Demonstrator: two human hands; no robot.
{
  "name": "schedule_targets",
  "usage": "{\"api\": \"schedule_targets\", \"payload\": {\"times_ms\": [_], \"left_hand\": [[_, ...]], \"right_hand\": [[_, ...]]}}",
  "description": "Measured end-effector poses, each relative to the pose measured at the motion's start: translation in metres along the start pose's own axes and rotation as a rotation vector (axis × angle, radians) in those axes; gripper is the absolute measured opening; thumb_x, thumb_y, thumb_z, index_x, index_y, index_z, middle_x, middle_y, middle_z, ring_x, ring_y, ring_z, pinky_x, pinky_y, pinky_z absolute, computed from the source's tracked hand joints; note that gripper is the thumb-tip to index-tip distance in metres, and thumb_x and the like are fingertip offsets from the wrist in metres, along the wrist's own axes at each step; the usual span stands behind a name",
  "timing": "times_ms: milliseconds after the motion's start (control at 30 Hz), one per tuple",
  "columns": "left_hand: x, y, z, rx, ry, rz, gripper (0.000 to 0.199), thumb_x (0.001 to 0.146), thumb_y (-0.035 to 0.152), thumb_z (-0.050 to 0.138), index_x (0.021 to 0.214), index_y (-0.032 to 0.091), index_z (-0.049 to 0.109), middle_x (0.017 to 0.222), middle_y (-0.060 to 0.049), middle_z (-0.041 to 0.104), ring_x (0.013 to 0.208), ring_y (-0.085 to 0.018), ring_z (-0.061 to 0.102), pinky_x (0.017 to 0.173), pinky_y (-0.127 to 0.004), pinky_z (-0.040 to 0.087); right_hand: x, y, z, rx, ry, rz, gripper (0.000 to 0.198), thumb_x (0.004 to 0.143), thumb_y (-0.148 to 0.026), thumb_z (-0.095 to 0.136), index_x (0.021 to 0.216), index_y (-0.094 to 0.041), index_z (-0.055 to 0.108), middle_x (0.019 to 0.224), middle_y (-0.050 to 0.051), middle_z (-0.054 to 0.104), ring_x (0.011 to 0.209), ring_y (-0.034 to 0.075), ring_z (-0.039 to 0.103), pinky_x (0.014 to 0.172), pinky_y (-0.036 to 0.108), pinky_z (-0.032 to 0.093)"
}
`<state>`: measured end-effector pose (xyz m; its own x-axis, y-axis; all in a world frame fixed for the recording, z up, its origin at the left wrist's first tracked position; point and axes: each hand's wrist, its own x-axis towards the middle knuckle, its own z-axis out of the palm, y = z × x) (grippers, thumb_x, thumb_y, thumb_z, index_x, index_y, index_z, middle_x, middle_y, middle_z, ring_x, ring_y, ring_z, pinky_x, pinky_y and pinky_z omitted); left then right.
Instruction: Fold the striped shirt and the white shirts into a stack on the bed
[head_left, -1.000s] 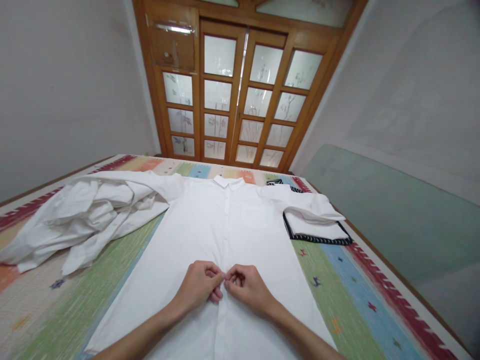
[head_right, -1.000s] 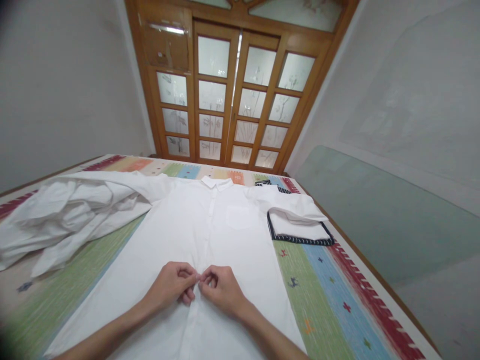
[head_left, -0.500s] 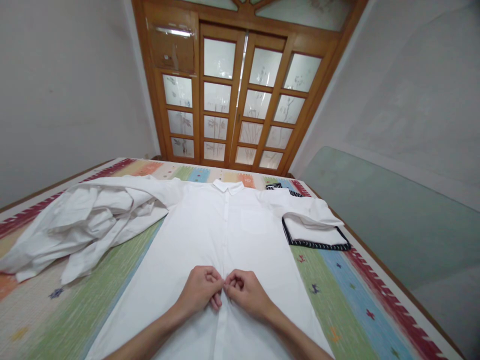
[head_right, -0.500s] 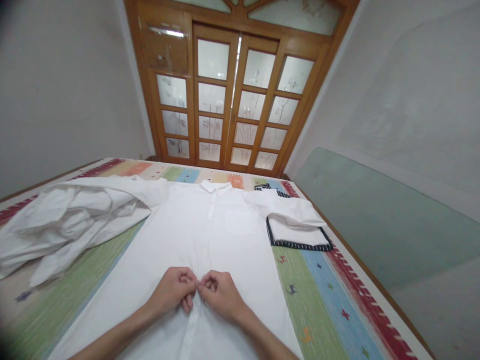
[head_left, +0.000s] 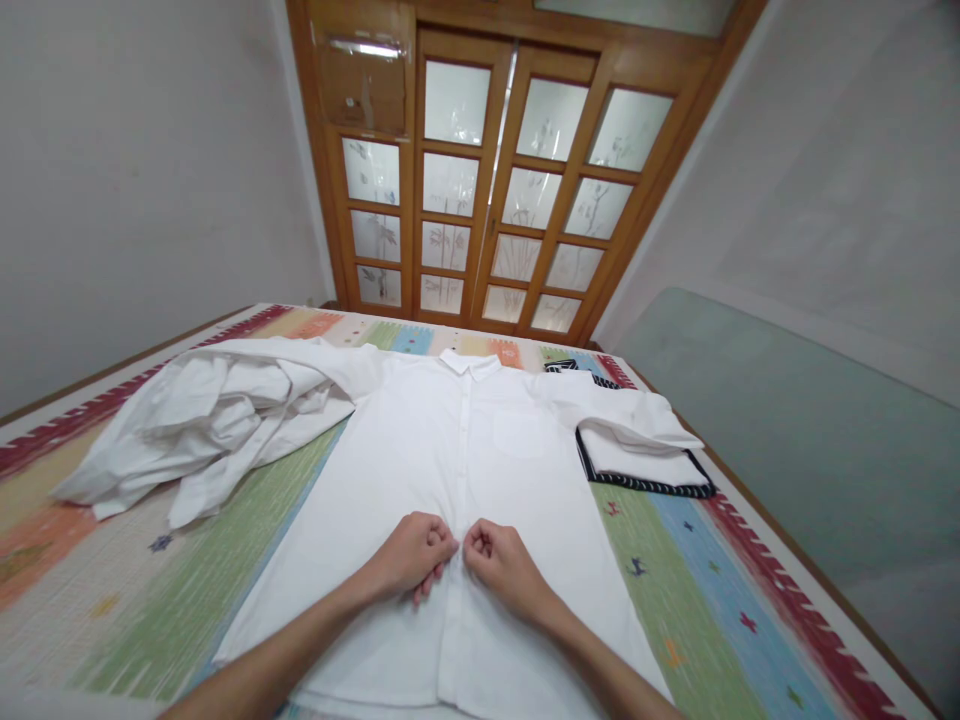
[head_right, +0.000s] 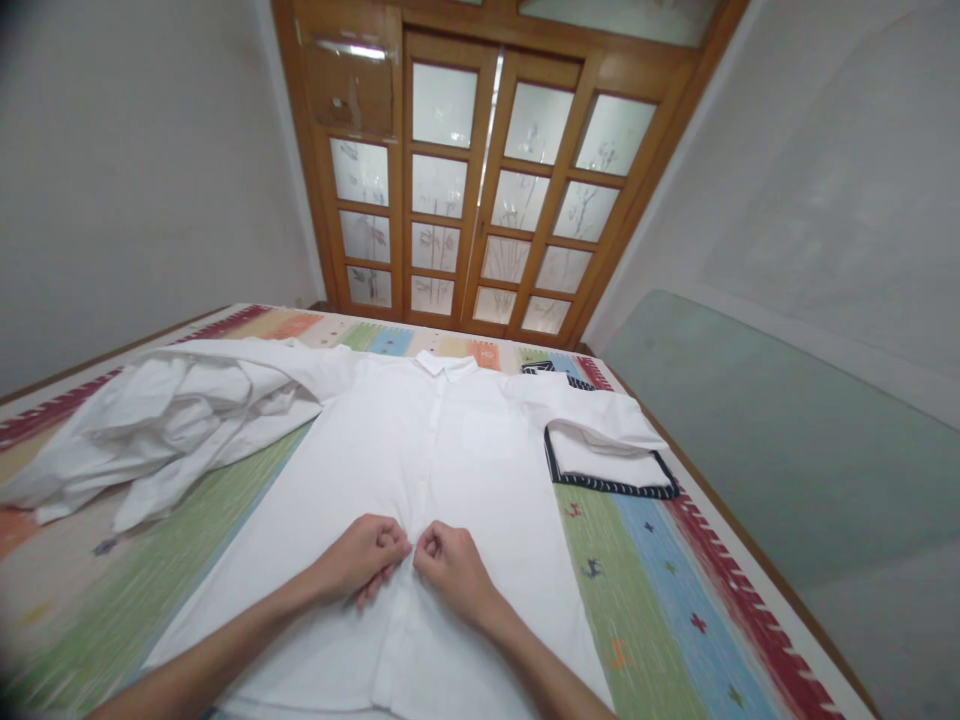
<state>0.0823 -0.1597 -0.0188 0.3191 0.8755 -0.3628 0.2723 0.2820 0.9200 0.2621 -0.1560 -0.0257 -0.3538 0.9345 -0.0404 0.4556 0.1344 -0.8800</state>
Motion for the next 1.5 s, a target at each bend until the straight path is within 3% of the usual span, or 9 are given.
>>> {"api": "schedule_targets", "payload": {"times_ms": [233,667,967,1167,1500], "left_hand": [[-0.0025,0.0042,-0.0001,0.059,0.015,-0.039,0.025,0.077,0.041,0.059,0.072,0.016,0.057,0.046,0.003,0.058,0.03,-0.011,0.05,0.028,-0.018,0.035],[0.0046,0.0026,-0.0023,-0.069,-0.108,-0.101,0.023,0.072,0.036,0.063,0.063,0.017,0.053,0.042,0.003,0.057,0.027,-0.01,0.048,0.028,-0.018,0.033],[0.0027,-0.0017,0.0,-0.047,-0.116,-0.099,0.025,0.075,0.042,0.058,0.078,0.019,0.049,0.047,0.005,0.058,0.029,-0.011,0.05,0.028,-0.018,0.034],[0.0024,-0.0032,0.0,-0.05,-0.134,-0.088,0.021,0.077,0.039,0.054,0.083,0.02,0.046,0.045,0.007,0.056,0.027,-0.01,0.047,0.027,-0.016,0.031],[0.0019,-0.004,-0.0007,-0.037,-0.16,-0.082,0.02,0.078,0.036,0.05,0.087,0.02,0.045,0.046,0.008,0.055,0.027,-0.011,0.047,0.026,-0.018,0.033]], "right_hand": [[-0.0009,0.0014,-0.0019,-0.063,0.002,-0.026,0.011,0.074,-0.015,0.057,0.073,-0.016,0.068,0.06,-0.001,0.062,0.056,0.011,0.052,0.055,0.021,0.039],[-0.0016,0.0011,-0.0016,-0.086,-0.002,-0.07,0.012,0.072,-0.014,0.06,0.075,-0.017,0.072,0.061,0.0,0.066,0.055,0.011,0.055,0.057,0.022,0.043],[-0.0018,-0.0017,-0.0051,-0.044,-0.049,-0.022,0.012,0.068,-0.016,0.067,0.079,-0.017,0.072,0.061,-0.001,0.066,0.051,0.01,0.051,0.054,0.021,0.042],[-0.0027,-0.0056,-0.0047,-0.054,-0.04,-0.051,0.013,0.079,-0.024,0.063,0.077,-0.015,0.071,0.063,0.001,0.066,0.055,0.011,0.053,0.056,0.022,0.041],[-0.0037,-0.0029,-0.0022,-0.125,-0.046,-0.086,0.008,0.079,-0.017,0.059,0.076,-0.016,0.066,0.062,-0.001,0.064,0.056,0.011,0.053,0.057,0.021,0.038]]}}
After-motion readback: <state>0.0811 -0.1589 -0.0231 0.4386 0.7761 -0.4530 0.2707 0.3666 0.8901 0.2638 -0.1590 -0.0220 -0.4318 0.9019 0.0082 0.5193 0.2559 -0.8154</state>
